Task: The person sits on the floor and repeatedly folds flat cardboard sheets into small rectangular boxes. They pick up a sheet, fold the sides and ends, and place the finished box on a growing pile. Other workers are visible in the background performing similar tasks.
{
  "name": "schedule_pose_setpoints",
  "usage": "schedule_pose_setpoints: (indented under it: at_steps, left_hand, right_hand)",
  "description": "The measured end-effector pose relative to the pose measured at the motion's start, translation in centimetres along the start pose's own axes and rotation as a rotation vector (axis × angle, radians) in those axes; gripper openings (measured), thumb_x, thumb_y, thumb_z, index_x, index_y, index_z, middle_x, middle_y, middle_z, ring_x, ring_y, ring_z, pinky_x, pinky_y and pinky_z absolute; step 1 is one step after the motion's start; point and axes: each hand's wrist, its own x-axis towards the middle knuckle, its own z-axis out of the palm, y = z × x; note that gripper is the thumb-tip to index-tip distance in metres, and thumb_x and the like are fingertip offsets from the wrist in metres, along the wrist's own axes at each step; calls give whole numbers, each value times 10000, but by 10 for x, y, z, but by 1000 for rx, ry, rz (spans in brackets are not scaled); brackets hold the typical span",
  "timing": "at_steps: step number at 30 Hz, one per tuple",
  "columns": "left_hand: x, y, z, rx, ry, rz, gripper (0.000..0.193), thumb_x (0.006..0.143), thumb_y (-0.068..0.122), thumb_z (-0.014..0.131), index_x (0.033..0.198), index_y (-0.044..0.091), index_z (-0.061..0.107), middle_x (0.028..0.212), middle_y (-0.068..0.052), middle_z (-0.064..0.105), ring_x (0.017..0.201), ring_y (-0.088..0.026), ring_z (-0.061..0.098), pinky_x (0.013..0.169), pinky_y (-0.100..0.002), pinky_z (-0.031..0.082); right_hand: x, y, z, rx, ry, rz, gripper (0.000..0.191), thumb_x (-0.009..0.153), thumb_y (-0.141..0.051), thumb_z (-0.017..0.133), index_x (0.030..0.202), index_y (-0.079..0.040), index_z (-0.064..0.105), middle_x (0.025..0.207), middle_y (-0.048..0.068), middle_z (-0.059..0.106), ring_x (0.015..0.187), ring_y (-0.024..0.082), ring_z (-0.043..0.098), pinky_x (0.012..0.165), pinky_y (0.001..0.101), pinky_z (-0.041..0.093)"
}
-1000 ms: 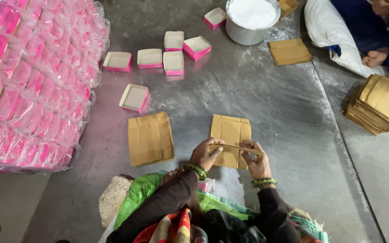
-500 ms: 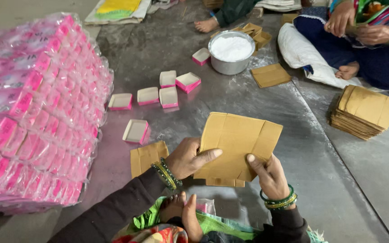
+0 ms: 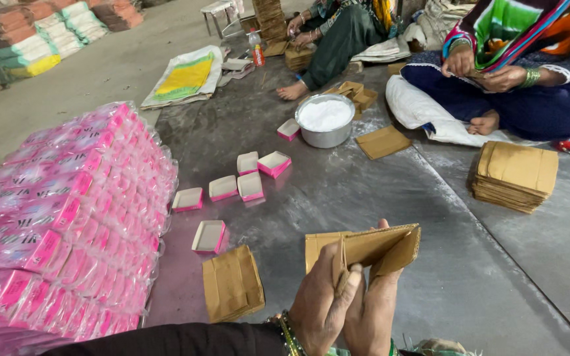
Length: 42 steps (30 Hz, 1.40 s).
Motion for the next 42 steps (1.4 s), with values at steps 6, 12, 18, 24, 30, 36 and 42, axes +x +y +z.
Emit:
schedule_pose_setpoints:
  at_steps: [6,12,18,24,30,36,42]
  left_hand:
    - [31,-10,-17,-15,61,-74,453,1059,376,467,1318,5,476,1156,-193,678,1109,-333,692,955,-409,515]
    - [24,-5,-5,40,87,-83,501,1062,352,473,1412,4,389,1233,-210,630,1167,-339,637,972,-424,485]
    - [36,-12,-16,33,47,-136,425,1062,351,458,1308,5,479,1132,-196,693,1084,-339,698,919,-415,522]
    - [38,-11,-35,193,-65,-69,345,1055,282,470,1180,15,649,1028,-212,728,970,-398,700,813,-441,532]
    - [38,1,-46,302,-178,-91,343,1007,308,530,1155,31,667,903,-194,741,858,-364,725,745,-439,540]
    - [46,12,-61,209,-85,-199,399,994,375,550,997,4,697,771,-167,730,705,-312,731,648,-417,533]
    - [45,13,-65,188,-58,-228,442,983,414,549,925,4,702,672,-133,699,602,-250,690,587,-389,514]
  right_hand:
    - [2,-12,-7,-87,-73,211,568,989,-67,506,1515,59,335,1357,225,605,1220,309,640,1023,400,491]
    - [-4,-20,11,-196,57,-149,657,1020,-88,519,1542,128,184,1418,291,493,1293,339,552,1073,423,441]
    - [25,-2,-16,-110,-57,337,411,1020,-111,494,1412,13,494,1178,148,709,1035,207,718,852,322,583]
    - [50,3,-49,251,24,281,480,1006,-132,596,1442,25,473,1255,79,657,1089,111,634,913,265,524]
    - [57,-7,-63,293,2,434,465,969,-114,603,1410,21,547,1194,114,707,1060,151,667,905,287,539]
    - [55,6,-71,573,-174,629,415,957,-65,622,1338,90,574,1192,151,710,1091,196,676,931,354,533]
    - [59,16,-82,652,-210,682,432,914,-24,610,1342,40,597,1176,152,725,1041,208,691,900,382,552]
